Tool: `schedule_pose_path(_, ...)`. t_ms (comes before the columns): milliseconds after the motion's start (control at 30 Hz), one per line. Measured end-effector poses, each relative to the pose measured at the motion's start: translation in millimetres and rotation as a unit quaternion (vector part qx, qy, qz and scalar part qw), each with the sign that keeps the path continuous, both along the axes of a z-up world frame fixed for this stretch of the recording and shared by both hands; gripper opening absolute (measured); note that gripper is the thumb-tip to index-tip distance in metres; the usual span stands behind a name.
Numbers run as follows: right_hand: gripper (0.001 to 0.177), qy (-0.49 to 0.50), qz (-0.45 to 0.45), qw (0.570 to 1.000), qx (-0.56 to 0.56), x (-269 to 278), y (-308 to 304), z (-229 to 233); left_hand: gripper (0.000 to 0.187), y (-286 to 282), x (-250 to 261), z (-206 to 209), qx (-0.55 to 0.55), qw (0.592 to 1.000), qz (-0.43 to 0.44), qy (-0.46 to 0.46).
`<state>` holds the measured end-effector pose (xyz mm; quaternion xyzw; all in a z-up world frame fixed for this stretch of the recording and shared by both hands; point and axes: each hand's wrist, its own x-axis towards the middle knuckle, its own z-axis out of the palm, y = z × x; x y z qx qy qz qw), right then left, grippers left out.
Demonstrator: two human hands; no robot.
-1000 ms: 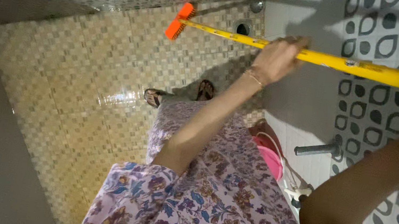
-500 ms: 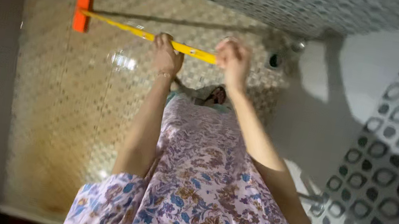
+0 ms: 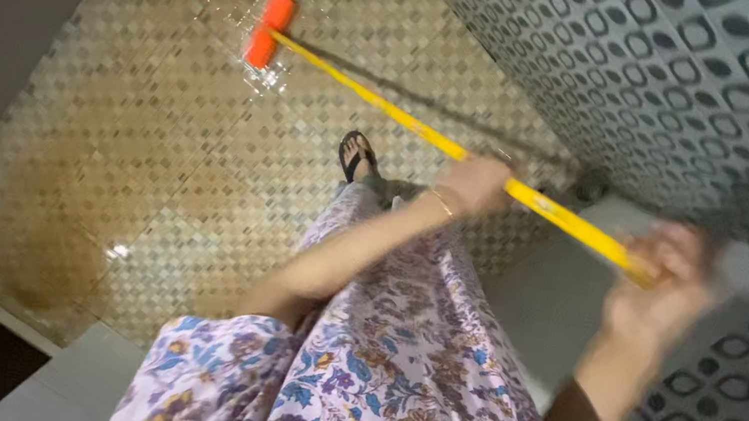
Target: The person mops a tiled bathroom floor using a long-handled squeegee mop. They repeatedly push water across the floor toward a drain, occasionally refilling a pink bucket with water from a red cup and rinsing the mop head in the bucket.
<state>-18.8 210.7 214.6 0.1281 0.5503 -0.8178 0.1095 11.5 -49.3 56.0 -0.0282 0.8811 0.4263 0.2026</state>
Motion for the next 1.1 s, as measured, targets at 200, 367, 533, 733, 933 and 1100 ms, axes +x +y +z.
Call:
schedule_pose_path(200, 0.04, 0.295, -0.029, 0.833, 0.468, 0.9, 32.7, 85.2, 0.041, 3.6, 11.5, 86.2, 0.057, 0.951, -0.027, 0.303)
schedule_pose_path(367, 0.029, 0.288, 0.005, 0.924, 0.251, -13.5, -100.2, 69.2, 0.047, -92.0, 3.6, 43.9, -0.016, 0.995, -0.007, 0.102)
schedule_pose_path(533, 0.018, 0.194, 0.171, 0.965, 0.044, -2.3, -253.4, 24.0, 0.039, -243.0, 74.8, -72.1, -0.084, 0.964, 0.223, 0.114)
schedule_pose_path(733, 0.013, 0.274, 0.467, 0.838, 0.066, 39.1, -390.6, -33.2, 0.061, -370.3, 151.4, -156.4, -0.177, 0.886, 0.422, 0.082)
schedule_pose_path(933, 0.019, 0.296, 0.673, 0.677, -0.016, 45.8, -441.1, -20.5, 0.06, -388.5, 256.5, -150.2, -0.217, 0.851, 0.478, 0.032)
schedule_pose_path(1100, 0.022, 0.257, 0.723, 0.64, -0.022, 9.2, -464.3, -17.5, 0.027, -330.0, 255.7, -129.3, -0.233, 0.773, 0.591, -0.003)
